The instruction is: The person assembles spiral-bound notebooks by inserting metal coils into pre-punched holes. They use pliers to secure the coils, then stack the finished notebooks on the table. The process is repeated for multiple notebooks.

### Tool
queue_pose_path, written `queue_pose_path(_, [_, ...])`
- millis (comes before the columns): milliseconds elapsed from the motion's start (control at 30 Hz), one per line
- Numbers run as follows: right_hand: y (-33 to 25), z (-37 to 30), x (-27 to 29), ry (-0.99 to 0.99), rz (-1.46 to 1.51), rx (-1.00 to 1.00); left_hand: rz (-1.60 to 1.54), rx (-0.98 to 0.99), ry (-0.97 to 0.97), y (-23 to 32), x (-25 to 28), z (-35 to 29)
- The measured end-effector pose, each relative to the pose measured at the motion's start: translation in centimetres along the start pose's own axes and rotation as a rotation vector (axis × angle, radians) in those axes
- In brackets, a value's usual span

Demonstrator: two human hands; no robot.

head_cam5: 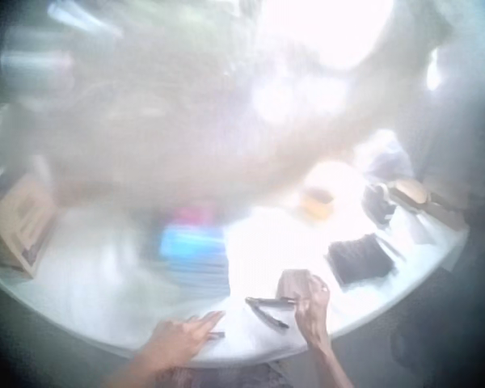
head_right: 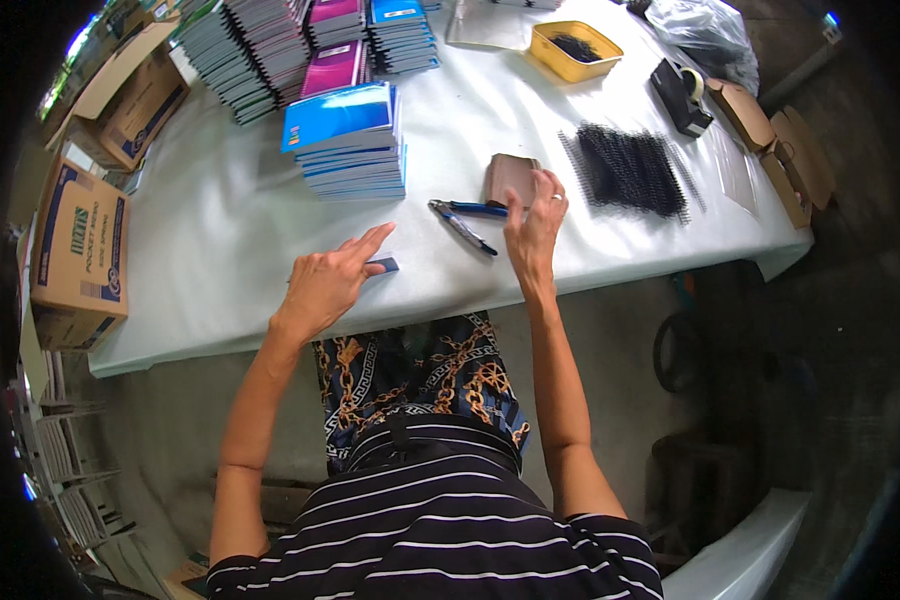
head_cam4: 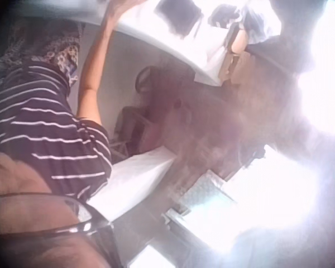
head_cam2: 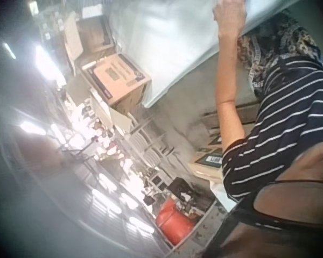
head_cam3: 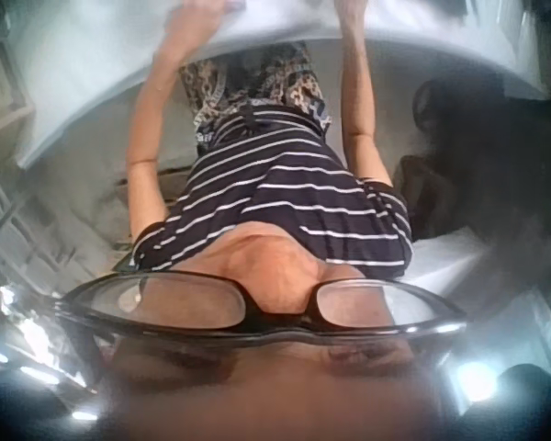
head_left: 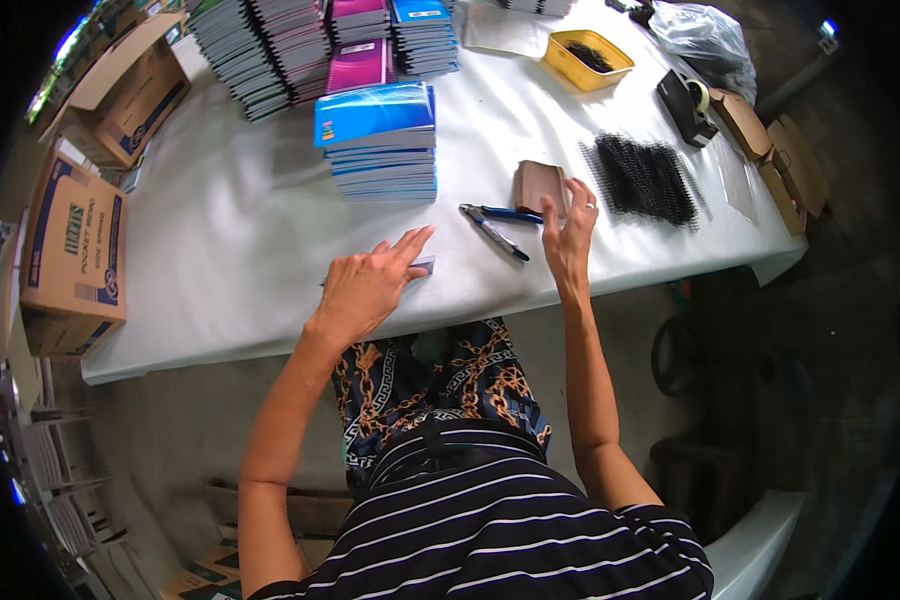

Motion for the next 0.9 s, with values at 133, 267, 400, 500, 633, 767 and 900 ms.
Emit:
queue_pose_path(133, [1.6,-0.3,-3.5,-0.059,-0.231,0.162,-0.025,-0.011,-0.043,0.1,0.5,0.6])
queue_pose_path(267, [5.6,7.3,-2.8,0.056,-0.311,0.033,-0.059,0.084,-0.275,0.0,1.3,0.4])
queue_pose_path(400, [13.0,12.0,-2.9,-0.259,-0.721,-0.046,-0.107,0.056,-0.262,0.1,1.4,0.8])
queue_pose_path(500, [14.0,12.1,-3.1,-0.393,-0.71,0.035,-0.099,0.06,-0.209,0.0,1.4,0.8])
queue_pose_path(633, [11.6,12.6,-1.5,-0.388,-0.416,-0.131,-0.05,0.07,-0.18,-0.7,0.9,0.4])
queue_pose_path(767, [8.4,12.1,1.5,-0.399,-0.152,0.038,-0.08,0.028,-0.102,0.2,1.3,1.1])
queue_pose_path(900, [-4.1,6.8,1.5,-0.621,0.499,0.232,-0.06,0.025,-0.041,-0.5,0.6,0.8])
Point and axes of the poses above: each hand's wrist, its own z-axis towards the middle knuckle, its own x-axis out of the back of the hand, y = z × x, the point moved 3 cm from there along z, towards the middle knuckle, and after that the axes turned 7 degrees about x, right-handed, at the moved point
